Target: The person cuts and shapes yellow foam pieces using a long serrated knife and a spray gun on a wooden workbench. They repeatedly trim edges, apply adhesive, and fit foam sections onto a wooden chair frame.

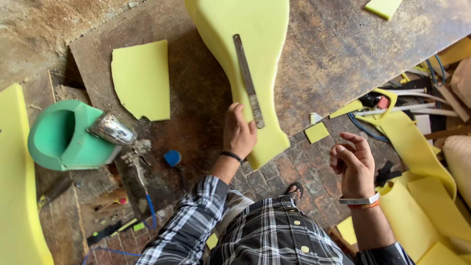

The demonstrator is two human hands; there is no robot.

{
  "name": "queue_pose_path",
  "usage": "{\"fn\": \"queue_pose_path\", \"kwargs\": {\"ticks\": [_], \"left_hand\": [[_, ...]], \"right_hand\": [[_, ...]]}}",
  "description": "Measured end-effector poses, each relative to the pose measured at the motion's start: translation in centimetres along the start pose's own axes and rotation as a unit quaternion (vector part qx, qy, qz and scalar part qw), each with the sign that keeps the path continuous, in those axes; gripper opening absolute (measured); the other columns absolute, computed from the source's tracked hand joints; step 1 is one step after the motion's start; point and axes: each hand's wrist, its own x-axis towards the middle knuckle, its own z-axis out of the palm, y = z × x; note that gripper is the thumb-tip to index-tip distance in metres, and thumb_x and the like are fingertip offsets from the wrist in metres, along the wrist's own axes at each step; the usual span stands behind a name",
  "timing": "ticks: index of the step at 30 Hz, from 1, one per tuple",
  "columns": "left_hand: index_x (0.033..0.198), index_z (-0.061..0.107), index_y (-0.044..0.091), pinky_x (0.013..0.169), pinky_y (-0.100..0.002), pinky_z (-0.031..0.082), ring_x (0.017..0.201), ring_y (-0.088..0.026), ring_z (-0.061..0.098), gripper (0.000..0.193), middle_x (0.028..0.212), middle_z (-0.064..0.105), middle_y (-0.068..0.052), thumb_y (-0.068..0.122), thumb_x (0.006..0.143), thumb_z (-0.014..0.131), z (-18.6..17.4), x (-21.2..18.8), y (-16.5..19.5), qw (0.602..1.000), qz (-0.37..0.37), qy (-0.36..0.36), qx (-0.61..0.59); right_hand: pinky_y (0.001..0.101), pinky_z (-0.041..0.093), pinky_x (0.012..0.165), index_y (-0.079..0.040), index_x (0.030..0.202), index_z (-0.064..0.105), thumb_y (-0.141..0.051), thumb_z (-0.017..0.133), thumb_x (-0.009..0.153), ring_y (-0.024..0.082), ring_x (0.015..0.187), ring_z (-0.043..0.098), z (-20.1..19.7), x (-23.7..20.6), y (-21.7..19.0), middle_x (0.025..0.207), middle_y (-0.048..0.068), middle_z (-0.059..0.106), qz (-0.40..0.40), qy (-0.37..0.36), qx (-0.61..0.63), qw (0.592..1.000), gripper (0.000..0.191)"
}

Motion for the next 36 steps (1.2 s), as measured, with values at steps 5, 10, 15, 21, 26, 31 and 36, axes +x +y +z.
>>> {"fn": "queue_pose_path", "kwargs": {"ticks": [5, 10, 15, 21, 26, 31, 36], "left_hand": [[0.144, 0.023, -0.004, 0.117, -0.053, 0.036, 0.14, -0.049, 0.036, 0.083, 0.149, 0.029, -0.034, 0.002, 0.074, 0.067, 0.3, -2.1, 1.7, 0.988, -0.115, -0.089, -0.048], [0.143, 0.04, 0.0, 0.122, -0.053, 0.031, 0.145, -0.047, 0.034, 0.072, 0.155, 0.034, -0.03, 0.009, 0.076, 0.066, -1.9, -1.9, 5.4, 0.987, -0.144, -0.028, -0.065], [0.14, 0.049, 0.001, 0.116, -0.05, 0.033, 0.142, -0.047, 0.039, 0.067, 0.154, 0.04, -0.03, 0.026, 0.083, 0.074, -0.6, 7.4, 8.4, 0.998, -0.065, 0.0, 0.019], [0.107, 0.07, 0.013, 0.122, -0.056, 0.032, 0.145, -0.043, 0.042, 0.034, 0.136, 0.058, -0.019, 0.043, 0.092, 0.066, 4.9, 23.4, 7.4, 0.951, -0.024, -0.067, 0.301], [0.107, 0.077, 0.014, 0.118, -0.051, 0.038, 0.133, -0.038, 0.053, 0.051, 0.133, 0.06, -0.022, 0.059, 0.095, 0.056, 9.4, 29.5, 5.5, 0.902, -0.156, -0.242, 0.321], [0.148, 0.049, 0.012, 0.104, -0.053, 0.044, 0.132, -0.043, 0.05, 0.08, 0.15, 0.048, -0.023, 0.065, 0.089, 0.054, 11.2, 29.8, 6.5, 0.963, -0.169, -0.099, 0.184], [0.155, 0.036, 0.028, 0.124, -0.058, 0.024, 0.154, -0.033, 0.025, 0.084, 0.167, 0.023, -0.011, 0.077, 0.088, 0.047, 17.2, 30.3, 11.6, 0.836, -0.25, -0.38, 0.307]], "right_hand": [[0.0237, 0.036, 0.053, -0.007, 0.129, 0.055, -0.003, 0.059, 0.097, 0.01, 0.064, 0.054, -8.7, 2.6, -1.3, 0.091, 0.008, 0.064, 0.052, 0.043, -0.026, 0.997, 0.033], [0.0246, 0.036, 0.051, -0.005, 0.127, 0.056, -0.004, 0.06, 0.096, 0.01, 0.062, 0.053, -13.3, 7.3, -2.7, 0.088, 0.008, 0.064, 0.061, 0.024, -0.03, 0.997, 0.031], [0.0246, 0.038, 0.05, -0.005, 0.119, 0.063, -0.009, 0.064, 0.095, 0.011, 0.062, 0.057, -13.0, 16.1, -5.9, 0.085, 0.004, 0.065, 0.07, -0.021, -0.022, 0.997, 0.025], [0.0222, 0.041, 0.054, -0.007, 0.12, 0.066, -0.014, 0.068, 0.094, 0.006, 0.067, 0.058, -15.4, 25.7, -10.7, 0.089, 0.0, 0.068, 0.051, -0.084, -0.095, 0.991, 0.027], [0.0234, 0.042, 0.055, -0.007, 0.118, 0.068, -0.019, 0.068, 0.094, 0.007, 0.067, 0.059, -22.5, 33.1, -12.4, 0.088, 0.0, 0.067, 0.096, -0.012, -0.137, 0.986, 0.027], [0.0281, 0.046, 0.064, -0.005, 0.118, 0.071, -0.021, 0.072, 0.091, 0.013, 0.075, 0.061, -27.8, 44.8, -10.9, 0.094, 0.004, 0.07, 0.119, 0.015, -0.155, 0.98, 0.031], [0.0389, 0.051, 0.105, -0.014, 0.134, 0.065, -0.034, 0.08, 0.082, 0.027, 0.125, 0.062, -27.6, 61.8, -12.5, 0.141, 0.012, 0.058, 0.037, -0.08, -0.436, 0.896, 0.058]]}}
